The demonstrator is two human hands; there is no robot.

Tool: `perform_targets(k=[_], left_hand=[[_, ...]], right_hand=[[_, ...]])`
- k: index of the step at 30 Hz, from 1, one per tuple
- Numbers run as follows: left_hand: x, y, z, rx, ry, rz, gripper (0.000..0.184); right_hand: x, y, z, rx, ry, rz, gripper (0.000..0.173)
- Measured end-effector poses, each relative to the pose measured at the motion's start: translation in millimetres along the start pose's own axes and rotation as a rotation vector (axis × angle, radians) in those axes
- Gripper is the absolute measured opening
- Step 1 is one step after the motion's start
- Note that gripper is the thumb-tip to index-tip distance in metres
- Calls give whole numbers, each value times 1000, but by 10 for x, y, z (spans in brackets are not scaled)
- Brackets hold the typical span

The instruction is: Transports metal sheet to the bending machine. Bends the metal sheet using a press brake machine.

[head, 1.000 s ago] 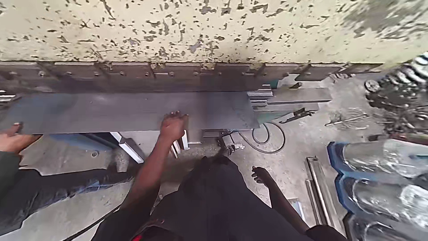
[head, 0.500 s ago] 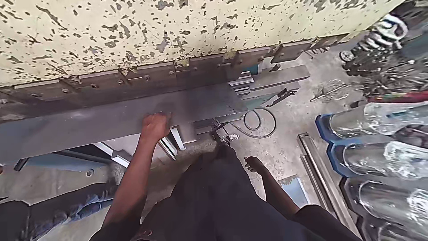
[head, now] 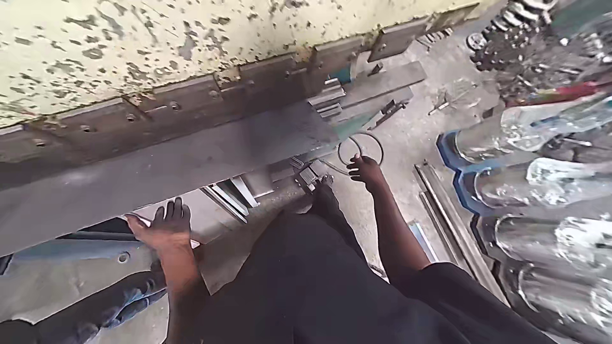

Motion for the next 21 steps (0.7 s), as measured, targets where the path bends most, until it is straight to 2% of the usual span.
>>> perform_targets(k=[1, 2, 4, 6, 10, 14, 18, 21], left_hand=[[-48, 175, -19, 83, -129, 2, 92], [-106, 321, -16, 152, -208, 56, 93], [-223, 510, 37, 223, -241, 204, 72], [-243, 609, 62, 123, -176, 251, 50], [-5, 708, -37, -95, -24, 199, 42], [204, 832, -220, -90, -94, 155, 47], [245, 788, -229, -177, -98, 132, 44], [234, 724, -240, -228, -153, 104, 44]], right_hand=[[296, 85, 99, 19, 13, -42, 55], [560, 189, 207, 43, 8, -81, 56], [972, 453, 438, 85, -50, -134, 60], [1284, 743, 658, 111, -187, -146, 64], [1689, 978, 1021, 162, -581, -202, 51], [1660, 958, 1347, 159, -728, -261, 45], [1377, 1014, 1586, -9, -715, -324, 49], [1332, 719, 1587, -134, -664, -271, 58]])
Point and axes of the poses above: each hand's wrist, its own y-axis towards the middle knuckle, its own z-axis out of the palm, x = y × z, the point moved 2 cm from there along y, towards the middle knuckle, and after that the axes turned 5 degrees about y, right-handed, at the moved point
